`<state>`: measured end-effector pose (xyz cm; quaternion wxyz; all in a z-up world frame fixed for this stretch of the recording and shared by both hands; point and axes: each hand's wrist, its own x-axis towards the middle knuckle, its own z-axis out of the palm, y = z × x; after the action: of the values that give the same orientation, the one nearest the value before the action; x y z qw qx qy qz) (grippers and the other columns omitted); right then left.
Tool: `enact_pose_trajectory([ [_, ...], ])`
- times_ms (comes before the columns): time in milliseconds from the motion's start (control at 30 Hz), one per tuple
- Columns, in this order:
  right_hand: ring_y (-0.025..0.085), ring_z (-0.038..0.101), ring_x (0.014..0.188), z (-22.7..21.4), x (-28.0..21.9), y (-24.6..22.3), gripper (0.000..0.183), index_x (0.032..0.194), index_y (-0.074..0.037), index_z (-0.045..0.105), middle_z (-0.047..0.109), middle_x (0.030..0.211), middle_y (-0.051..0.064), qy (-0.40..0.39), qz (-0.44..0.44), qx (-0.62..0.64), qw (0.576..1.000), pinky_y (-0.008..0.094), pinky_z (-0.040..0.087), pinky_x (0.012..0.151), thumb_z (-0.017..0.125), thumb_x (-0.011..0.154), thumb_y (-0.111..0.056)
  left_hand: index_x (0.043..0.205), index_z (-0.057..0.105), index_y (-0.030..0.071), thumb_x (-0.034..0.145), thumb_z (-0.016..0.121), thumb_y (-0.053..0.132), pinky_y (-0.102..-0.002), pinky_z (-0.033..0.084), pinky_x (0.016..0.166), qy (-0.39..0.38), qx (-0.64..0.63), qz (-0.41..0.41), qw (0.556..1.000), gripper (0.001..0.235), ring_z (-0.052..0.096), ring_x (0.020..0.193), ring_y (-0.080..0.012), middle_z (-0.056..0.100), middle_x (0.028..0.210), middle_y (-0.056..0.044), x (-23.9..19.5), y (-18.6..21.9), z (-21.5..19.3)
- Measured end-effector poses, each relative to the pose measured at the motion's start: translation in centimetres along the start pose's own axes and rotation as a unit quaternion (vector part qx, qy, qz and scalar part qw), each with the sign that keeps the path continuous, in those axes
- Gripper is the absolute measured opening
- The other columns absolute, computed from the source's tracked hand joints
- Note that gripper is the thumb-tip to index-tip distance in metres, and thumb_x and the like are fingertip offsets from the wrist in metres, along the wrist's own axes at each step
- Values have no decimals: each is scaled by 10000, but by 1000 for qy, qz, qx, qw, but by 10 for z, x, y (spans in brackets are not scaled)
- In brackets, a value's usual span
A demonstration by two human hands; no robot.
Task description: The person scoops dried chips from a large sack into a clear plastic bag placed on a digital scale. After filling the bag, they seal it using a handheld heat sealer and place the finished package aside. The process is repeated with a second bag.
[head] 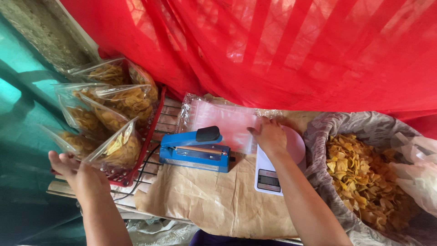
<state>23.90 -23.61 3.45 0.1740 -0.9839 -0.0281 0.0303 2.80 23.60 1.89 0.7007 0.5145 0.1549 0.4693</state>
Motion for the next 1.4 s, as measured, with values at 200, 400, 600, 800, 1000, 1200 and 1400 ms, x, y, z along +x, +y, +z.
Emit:
enact_pose_trajectory([
  [200, 419, 445, 1355, 18, 16, -24, 1168, 1513, -9, 329, 438, 1491, 291, 12, 0, -81, 997, 523, 396, 1077, 820, 700, -688, 1674, 168, 56, 1035, 521, -110, -391, 464, 1091, 28, -34, 27, 999, 749, 433, 1438, -308, 255, 1700, -306, -27, 48, 25],
  [400, 393, 536, 1325, 20, 17, -20, 849, 1419, -54, 468, 568, 1396, 249, -1, 20, -28, 999, 523, 431, 1087, 824, 803, -517, 1652, 205, 26, 1124, 514, -48, -403, 346, 1336, 27, -16, 109, 994, 617, 371, 1613, -278, 211, 1757, -238, -37, 52, 16],
  [600, 362, 652, 1173, 22, 22, -10, 692, 1438, -80, 445, 701, 1201, 202, 11, 17, 17, 1000, 522, 457, 1043, 766, 888, -349, 1541, 367, 46, 1152, 576, -20, -356, 372, 1181, 27, 79, 274, 958, 447, 422, 1348, -218, 372, 1540, -128, -77, 76, 74],
  [800, 346, 712, 1005, 21, 27, 1, 757, 1514, -119, 382, 755, 998, 147, 22, -13, 130, 991, 476, 534, 888, 741, 860, -244, 1365, 476, 2, 838, 504, -26, -435, 386, 1186, -164, 261, 261, 915, 529, 502, 1361, -330, 544, 1402, -185, -173, 52, 159],
  [1000, 266, 747, 860, 24, 37, 25, 534, 1339, -110, 596, 767, 955, 154, 24, -33, 264, 964, 398, 570, 781, 779, 842, -169, 1358, 531, -93, 879, 631, 5, -479, 478, 1080, -487, 298, 129, 811, 499, 551, 1280, -472, 527, 1403, -302, -247, -48, 268],
  [1200, 180, 754, 802, 10, 32, 40, 364, 1285, -72, 627, 775, 970, 121, -3, -75, 352, 933, 324, 599, 718, 680, 925, -65, 1331, 488, -117, 864, 650, 202, -553, 392, 1084, -477, 509, 194, 690, 588, 430, 1298, -533, 459, 1413, -339, -238, -158, 319],
  [1400, 177, 757, 836, 11, 29, 44, 356, 1304, -79, 602, 772, 959, 134, -22, -91, 390, 916, 319, 602, 748, 630, 952, -39, 1202, 648, -60, 1033, 543, 260, -499, 542, 929, -385, 460, 77, 797, 377, 649, 1105, -441, 627, 1260, -300, -234, -166, 312],
])
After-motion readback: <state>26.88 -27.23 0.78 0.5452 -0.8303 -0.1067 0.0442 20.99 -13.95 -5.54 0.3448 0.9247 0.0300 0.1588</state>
